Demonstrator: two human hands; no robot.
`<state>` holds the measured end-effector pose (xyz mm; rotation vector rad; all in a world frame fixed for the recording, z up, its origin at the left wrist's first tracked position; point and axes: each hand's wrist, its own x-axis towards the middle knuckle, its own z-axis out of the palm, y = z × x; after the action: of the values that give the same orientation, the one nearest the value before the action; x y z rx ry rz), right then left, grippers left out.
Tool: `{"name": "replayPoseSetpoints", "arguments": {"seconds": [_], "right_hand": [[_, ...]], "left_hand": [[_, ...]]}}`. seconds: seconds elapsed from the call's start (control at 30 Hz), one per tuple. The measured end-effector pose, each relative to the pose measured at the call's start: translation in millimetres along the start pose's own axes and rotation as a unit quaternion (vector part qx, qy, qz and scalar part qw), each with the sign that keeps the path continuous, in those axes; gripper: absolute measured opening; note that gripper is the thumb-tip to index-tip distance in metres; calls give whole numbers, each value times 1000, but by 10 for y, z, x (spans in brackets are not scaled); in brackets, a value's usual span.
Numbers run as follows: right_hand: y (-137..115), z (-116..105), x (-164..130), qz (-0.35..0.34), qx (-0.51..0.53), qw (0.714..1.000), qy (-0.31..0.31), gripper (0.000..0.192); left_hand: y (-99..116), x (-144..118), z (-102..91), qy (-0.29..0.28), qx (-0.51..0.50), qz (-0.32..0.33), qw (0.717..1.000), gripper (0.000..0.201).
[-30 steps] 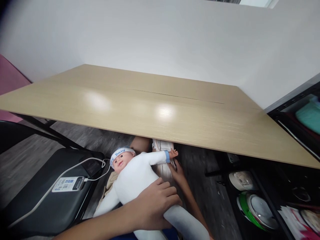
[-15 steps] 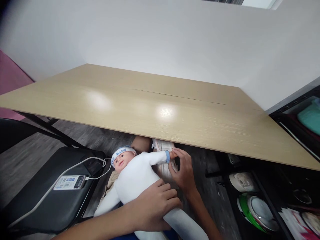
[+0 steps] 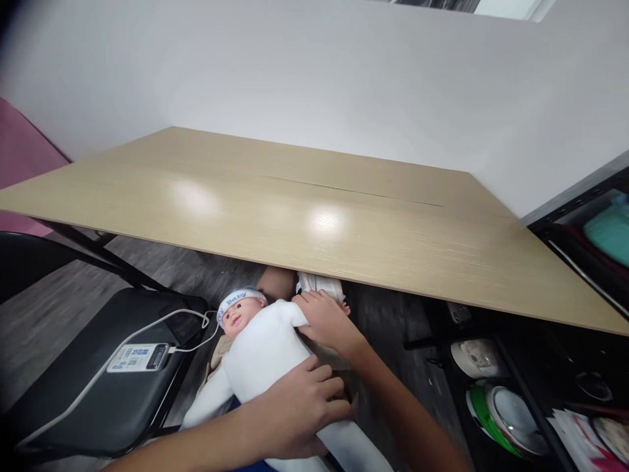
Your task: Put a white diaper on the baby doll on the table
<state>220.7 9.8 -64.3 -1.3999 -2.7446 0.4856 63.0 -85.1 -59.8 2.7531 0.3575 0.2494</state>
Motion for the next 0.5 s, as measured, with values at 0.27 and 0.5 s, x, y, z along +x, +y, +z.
{"name": "replayPoseSetpoints", "arguments": {"seconds": [0.27, 0.5], "right_hand": [[-221, 43, 19, 5, -5, 999, 50, 22], [-341, 123, -275, 5, 122, 964, 235, 33]], "left_hand": [[171, -44, -95, 24, 58, -6, 998, 43], [328, -169, -239, 113, 117, 98, 982, 42]]}}
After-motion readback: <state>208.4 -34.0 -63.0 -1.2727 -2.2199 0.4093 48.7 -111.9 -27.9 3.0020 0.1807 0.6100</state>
